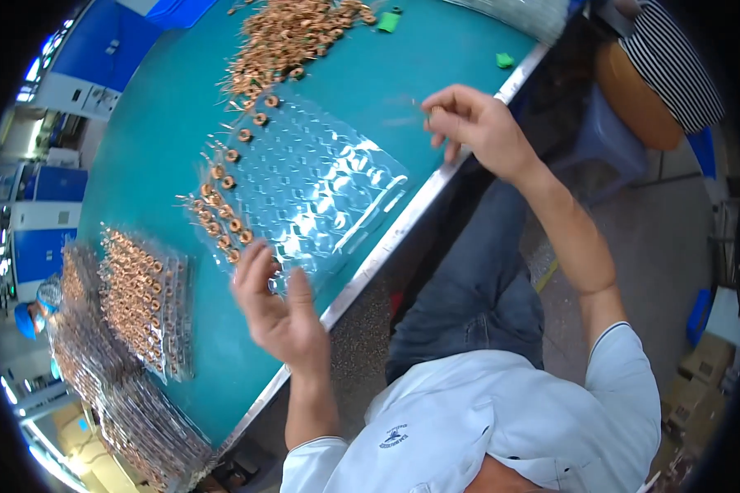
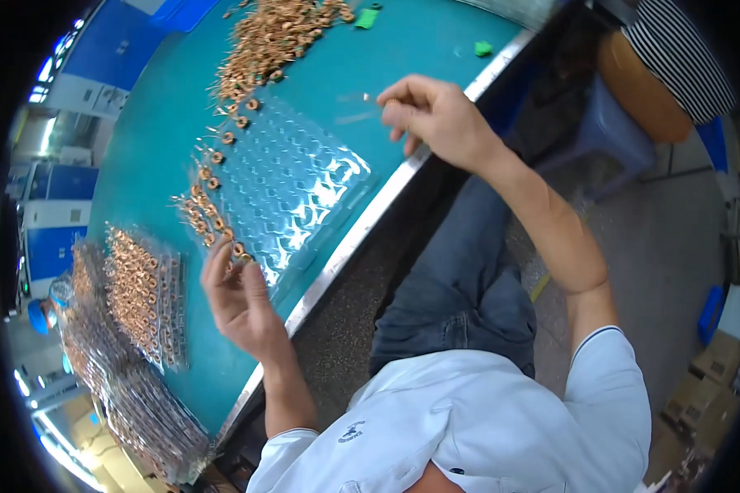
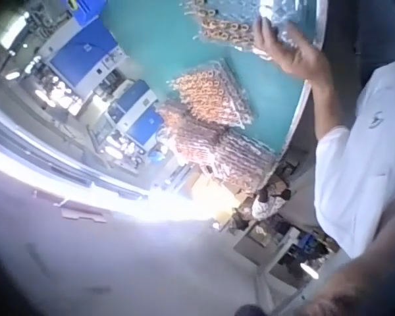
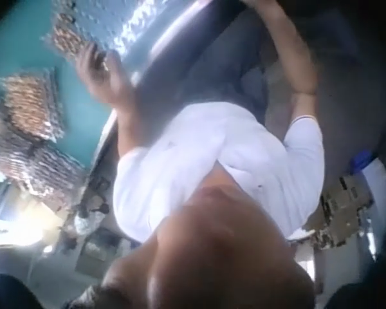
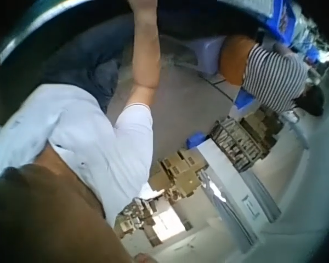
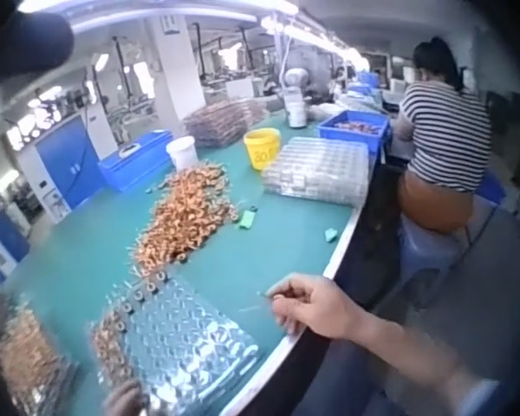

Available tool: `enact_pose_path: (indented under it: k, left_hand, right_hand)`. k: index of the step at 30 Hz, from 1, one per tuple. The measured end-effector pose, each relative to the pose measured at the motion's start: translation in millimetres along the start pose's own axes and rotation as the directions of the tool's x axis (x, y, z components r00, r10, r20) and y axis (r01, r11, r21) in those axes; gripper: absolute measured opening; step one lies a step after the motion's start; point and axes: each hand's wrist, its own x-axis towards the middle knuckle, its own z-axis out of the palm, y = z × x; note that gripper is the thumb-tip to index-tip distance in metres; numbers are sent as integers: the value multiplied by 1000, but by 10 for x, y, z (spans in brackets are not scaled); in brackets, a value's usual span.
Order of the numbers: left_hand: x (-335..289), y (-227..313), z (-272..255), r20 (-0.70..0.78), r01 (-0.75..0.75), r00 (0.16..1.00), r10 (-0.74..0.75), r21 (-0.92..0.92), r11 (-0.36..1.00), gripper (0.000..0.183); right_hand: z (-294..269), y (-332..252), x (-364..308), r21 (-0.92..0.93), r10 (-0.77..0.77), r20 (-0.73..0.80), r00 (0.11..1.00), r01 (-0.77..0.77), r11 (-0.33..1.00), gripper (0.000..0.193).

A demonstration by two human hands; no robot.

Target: The recorder is manually assembling small copper coil components by attaching green plastic caps to them at a factory workbench.

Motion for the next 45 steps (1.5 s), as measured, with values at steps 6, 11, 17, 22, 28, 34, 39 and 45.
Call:
enact_pose_path:
  k: [6,11,17,22,28,34,39,45]
  left_hand:
    - [-294,498,943,408,-94,907,105,-47,995,43]
    - [-536,525,1267,550,-101,827,113,-52,994,29]
    - [-726,638,1379,633,208,764,-123,-61,976,16]
    - [-819,598,1435,668,337,725,-170,-129,933,15]
    - [-877,685,1492,672,471,704,-232,-196,860,11]
    - [-982,703,1539,615,339,772,-159,-188,922,10]
    - [-992,644,1562,631,533,735,-249,-309,788,7]
    - [-1082,574,1609,673,679,677,-297,-418,603,6]
  right_hand:
    - [-167,101,-1214,83,186,104,977,-195,977,19]
    - [-274,243,-1743,84,195,51,980,-199,976,19]
    - [-370,310,-2083,114,176,-49,983,-170,979,17]
    - [-376,366,-2206,89,126,-118,985,-115,989,17]
    - [-286,436,-2308,-20,27,-296,955,-35,999,15]
    - [-262,482,-2308,47,45,-426,904,-28,999,14]
    - [-290,499,-2308,189,93,-382,919,-21,982,17]
    - [-279,630,-2324,232,60,-420,906,43,972,20]
